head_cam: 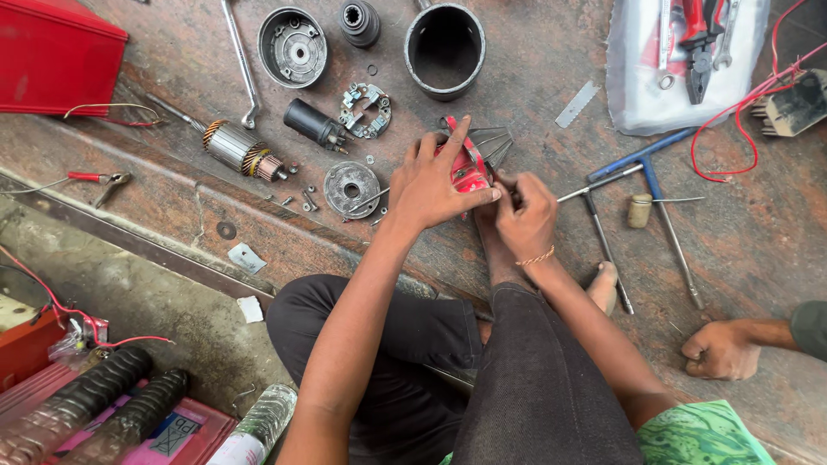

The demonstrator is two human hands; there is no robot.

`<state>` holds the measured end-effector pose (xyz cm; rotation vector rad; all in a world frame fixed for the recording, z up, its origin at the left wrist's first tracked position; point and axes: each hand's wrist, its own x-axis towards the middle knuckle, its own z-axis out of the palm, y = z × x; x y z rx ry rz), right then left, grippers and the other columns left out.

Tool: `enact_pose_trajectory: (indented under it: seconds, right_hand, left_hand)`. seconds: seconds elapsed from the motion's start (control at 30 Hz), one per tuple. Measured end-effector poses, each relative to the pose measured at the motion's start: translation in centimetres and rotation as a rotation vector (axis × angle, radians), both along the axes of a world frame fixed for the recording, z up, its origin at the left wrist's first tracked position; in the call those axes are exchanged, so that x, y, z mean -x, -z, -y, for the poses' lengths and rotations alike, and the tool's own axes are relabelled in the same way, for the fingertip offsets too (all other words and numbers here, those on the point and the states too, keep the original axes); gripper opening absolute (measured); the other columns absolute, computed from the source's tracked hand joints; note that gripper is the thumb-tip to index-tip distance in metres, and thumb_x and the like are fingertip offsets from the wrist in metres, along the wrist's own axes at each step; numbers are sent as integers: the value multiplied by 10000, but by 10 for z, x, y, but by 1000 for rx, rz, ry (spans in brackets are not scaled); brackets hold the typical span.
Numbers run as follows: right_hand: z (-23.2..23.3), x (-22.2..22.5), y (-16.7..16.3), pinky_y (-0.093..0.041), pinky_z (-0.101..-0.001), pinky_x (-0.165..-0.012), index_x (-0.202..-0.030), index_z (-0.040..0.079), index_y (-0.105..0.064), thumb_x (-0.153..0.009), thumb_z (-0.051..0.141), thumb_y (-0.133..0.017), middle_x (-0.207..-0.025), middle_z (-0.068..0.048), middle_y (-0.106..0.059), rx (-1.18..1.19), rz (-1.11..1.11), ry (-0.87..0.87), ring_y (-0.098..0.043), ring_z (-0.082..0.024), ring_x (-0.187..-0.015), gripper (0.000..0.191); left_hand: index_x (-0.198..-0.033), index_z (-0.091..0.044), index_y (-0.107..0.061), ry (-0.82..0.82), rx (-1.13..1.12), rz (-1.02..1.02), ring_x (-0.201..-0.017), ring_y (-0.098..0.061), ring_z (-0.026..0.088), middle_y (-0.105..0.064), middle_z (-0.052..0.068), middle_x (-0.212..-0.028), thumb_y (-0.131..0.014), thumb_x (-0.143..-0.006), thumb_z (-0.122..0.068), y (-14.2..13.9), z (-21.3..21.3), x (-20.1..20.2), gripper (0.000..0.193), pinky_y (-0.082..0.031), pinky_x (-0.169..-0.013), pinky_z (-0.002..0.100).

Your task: The person sits on the floor of a repair workshop and works on a red electric motor component, using a small hand tool to work on the motor's wire windings and terminals while other motor parts, wrenches and pliers lie scattered on the floor around them.

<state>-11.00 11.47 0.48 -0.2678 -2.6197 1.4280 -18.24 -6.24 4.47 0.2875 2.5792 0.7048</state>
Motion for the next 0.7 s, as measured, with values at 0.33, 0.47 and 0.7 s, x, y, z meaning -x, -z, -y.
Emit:
enact_pose_trajectory:
  seconds: [0.33, 0.47, 0.7]
  right_hand:
    - [4, -3, -1, -503, -332, -625, -1012, -26, -707, -940, 21, -721, -869, -141, -677, 26, 8, 29, -659, -221, -703, 87]
    - [4, -5, 2, -512, -325, -645, -1020, -31, -698, -946, 19, -714, -896, -149, -680, 39, -6, -6, -675, -209, -741, 90]
    - [3, -5, 3, -520, -305, -620, -1012, -39, -698, -955, 18, -707, -877, -141, -681, 128, 44, 44, -685, -178, -718, 81]
  left_hand:
    - [-1608, -287, -308, 2, 3, 1, -1302, -500, 446, -515, 187, -1408, -764, -605, -835, -4, -1, 2, 1230, -495, -960, 578]
    - [-1609, -287, -305, 1, 7, 14, -1296, -490, 456, -506, 190, -1418, -764, -613, -835, -2, 0, 1, 1226, -496, -946, 582]
    - [-1616, -287, -306, 4, 3, -8, -1288, -504, 449, -523, 186, -1402, -759, -622, -827, -1, 2, 0, 1218, -499, -957, 577]
